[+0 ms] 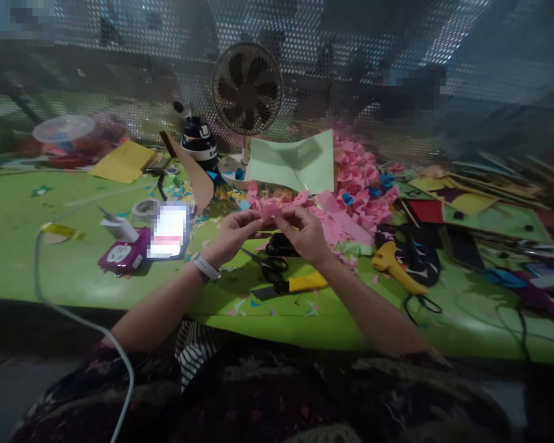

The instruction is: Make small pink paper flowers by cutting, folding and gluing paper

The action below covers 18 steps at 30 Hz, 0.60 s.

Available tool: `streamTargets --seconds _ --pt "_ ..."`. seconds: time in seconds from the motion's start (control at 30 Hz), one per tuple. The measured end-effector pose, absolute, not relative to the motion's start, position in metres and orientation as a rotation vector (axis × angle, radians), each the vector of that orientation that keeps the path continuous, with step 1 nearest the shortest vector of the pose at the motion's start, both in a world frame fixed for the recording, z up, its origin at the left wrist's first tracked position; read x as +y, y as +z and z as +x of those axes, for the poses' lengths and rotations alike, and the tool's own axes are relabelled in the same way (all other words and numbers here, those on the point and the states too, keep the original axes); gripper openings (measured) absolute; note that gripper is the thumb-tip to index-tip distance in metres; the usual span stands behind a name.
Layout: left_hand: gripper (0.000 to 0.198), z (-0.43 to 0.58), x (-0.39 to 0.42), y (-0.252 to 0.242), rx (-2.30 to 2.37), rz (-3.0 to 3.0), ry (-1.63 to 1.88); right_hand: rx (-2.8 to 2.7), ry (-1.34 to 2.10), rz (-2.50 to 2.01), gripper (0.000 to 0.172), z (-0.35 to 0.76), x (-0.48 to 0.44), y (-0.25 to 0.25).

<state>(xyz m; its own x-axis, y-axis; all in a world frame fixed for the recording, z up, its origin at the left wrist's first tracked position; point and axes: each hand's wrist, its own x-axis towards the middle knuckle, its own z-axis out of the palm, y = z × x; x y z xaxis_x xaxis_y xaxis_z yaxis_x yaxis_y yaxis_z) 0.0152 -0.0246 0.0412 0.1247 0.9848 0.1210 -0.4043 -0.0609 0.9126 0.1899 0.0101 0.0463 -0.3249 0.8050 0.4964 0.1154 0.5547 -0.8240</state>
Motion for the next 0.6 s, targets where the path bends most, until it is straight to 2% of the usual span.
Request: streamTargets --seconds 0.27,0.6 --pt "0.031 0.0150 -0.0238 0.0358 0.806 1.107 1.310 -1.817 0.928 -0.847 0.039 0.1943 0.0160 0.0476" --pt "0.035 0.0189 -0.0258 0.0407 0.853 1.196 1.275 -1.881 0.837 -0.902 0.038 0.1972 0.0155 0.0523"
